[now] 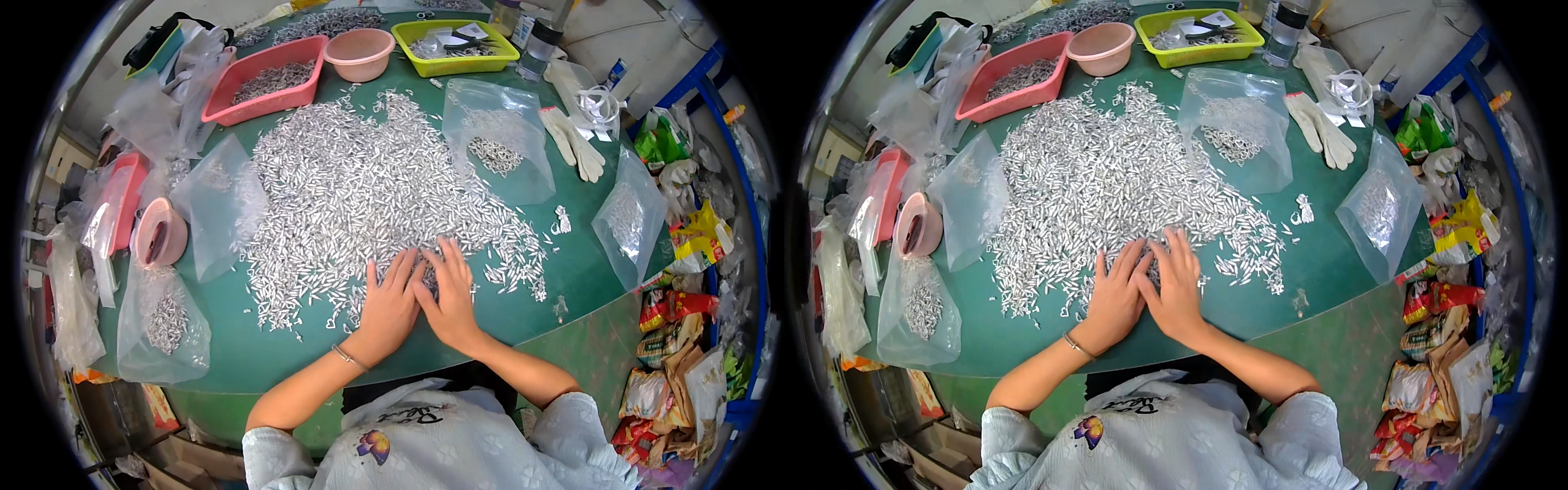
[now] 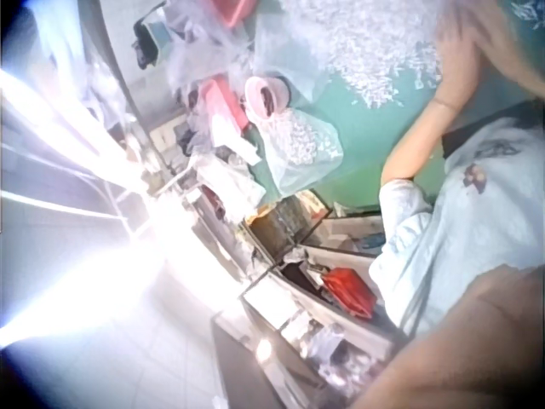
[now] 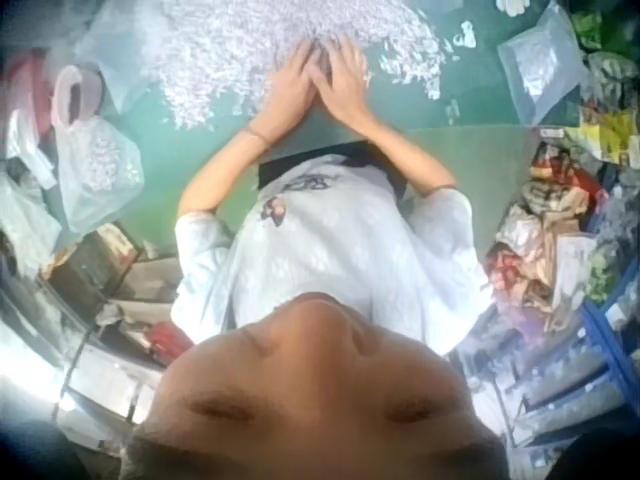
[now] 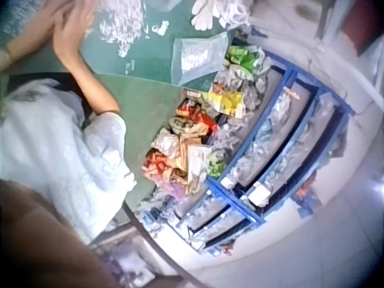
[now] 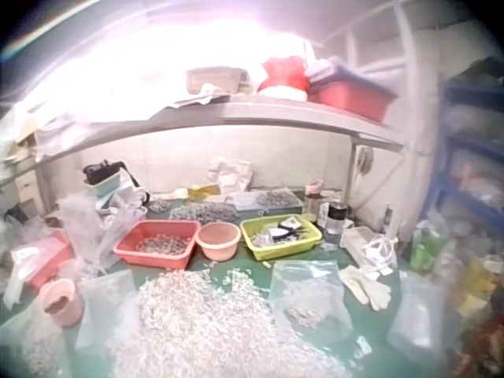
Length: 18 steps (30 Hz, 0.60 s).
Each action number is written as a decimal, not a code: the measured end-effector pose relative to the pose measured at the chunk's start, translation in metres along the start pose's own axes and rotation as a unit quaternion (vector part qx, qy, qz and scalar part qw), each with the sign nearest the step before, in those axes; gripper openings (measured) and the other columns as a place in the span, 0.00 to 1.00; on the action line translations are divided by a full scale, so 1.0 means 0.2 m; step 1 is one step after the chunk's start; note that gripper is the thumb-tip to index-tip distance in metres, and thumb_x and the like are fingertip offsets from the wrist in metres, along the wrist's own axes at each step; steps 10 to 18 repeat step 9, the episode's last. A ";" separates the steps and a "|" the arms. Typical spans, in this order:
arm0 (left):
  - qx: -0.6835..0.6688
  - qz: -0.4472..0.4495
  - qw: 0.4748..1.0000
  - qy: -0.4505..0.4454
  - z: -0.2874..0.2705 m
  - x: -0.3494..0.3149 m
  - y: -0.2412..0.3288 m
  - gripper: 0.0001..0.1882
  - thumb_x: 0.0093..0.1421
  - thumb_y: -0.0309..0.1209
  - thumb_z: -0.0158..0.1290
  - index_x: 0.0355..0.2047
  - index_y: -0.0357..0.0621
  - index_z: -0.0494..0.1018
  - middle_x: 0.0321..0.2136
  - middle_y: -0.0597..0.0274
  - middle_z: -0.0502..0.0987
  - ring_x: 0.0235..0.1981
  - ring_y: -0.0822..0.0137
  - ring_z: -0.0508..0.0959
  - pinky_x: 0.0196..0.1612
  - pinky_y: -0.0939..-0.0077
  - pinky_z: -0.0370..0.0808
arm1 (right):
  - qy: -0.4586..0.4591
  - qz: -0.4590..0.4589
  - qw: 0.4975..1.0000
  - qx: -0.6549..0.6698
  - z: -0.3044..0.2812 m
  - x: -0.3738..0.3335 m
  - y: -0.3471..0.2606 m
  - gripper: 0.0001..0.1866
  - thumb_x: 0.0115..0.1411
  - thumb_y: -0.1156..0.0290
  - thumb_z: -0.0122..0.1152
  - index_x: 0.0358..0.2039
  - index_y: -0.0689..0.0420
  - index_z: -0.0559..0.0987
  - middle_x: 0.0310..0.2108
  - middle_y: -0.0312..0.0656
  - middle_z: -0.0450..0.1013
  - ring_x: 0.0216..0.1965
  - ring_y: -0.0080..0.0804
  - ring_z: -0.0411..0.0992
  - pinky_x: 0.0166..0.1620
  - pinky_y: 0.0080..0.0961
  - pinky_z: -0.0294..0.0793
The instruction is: The person repeatedly picks up small silver fasteners from a large pile on a green table and transfers them into a clear plastic bag. The person uses both hands to gather and move the fasteners, occasionally spreading the pile to access more items.
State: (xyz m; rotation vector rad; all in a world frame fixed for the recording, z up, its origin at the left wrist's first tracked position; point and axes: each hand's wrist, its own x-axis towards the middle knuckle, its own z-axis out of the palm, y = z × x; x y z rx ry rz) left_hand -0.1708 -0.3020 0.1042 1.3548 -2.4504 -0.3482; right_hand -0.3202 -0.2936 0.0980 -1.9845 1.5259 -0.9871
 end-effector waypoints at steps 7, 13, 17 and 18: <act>0.100 -0.072 0.991 0.045 -0.07 -0.17 -0.13 0.25 0.59 0.29 0.49 0.58 0.43 0.65 0.60 0.52 0.64 0.65 0.46 0.59 0.61 0.28 0.51 | 0.006 -0.017 0.992 0.124 0.19 0.03 -0.18 0.24 0.65 0.62 0.53 0.57 0.62 0.68 0.63 0.50 0.60 0.68 0.56 0.48 0.65 0.53 0.43; 0.083 -0.096 0.991 0.045 -0.09 -0.23 -0.15 0.24 0.59 0.28 0.49 0.57 0.44 0.66 0.60 0.52 0.64 0.65 0.45 0.58 0.60 0.25 0.50 | 0.006 -0.027 0.990 0.139 0.26 0.04 -0.21 0.24 0.65 0.62 0.53 0.57 0.62 0.68 0.63 0.51 0.60 0.68 0.55 0.48 0.64 0.53 0.44; 0.083 -0.096 0.991 0.045 -0.09 -0.23 -0.15 0.24 0.59 0.28 0.49 0.57 0.44 0.66 0.60 0.52 0.64 0.65 0.45 0.58 0.60 0.25 0.50 | 0.006 -0.027 0.990 0.139 0.26 0.04 -0.21 0.24 0.65 0.62 0.53 0.57 0.62 0.68 0.63 0.51 0.60 0.68 0.55 0.48 0.64 0.53 0.44; 0.083 -0.096 0.991 0.045 -0.09 -0.23 -0.15 0.24 0.59 0.28 0.49 0.57 0.44 0.66 0.60 0.52 0.64 0.65 0.45 0.58 0.60 0.25 0.50 | 0.006 -0.027 0.990 0.139 0.26 0.04 -0.21 0.24 0.65 0.62 0.53 0.57 0.62 0.68 0.63 0.51 0.60 0.68 0.55 0.48 0.64 0.53 0.44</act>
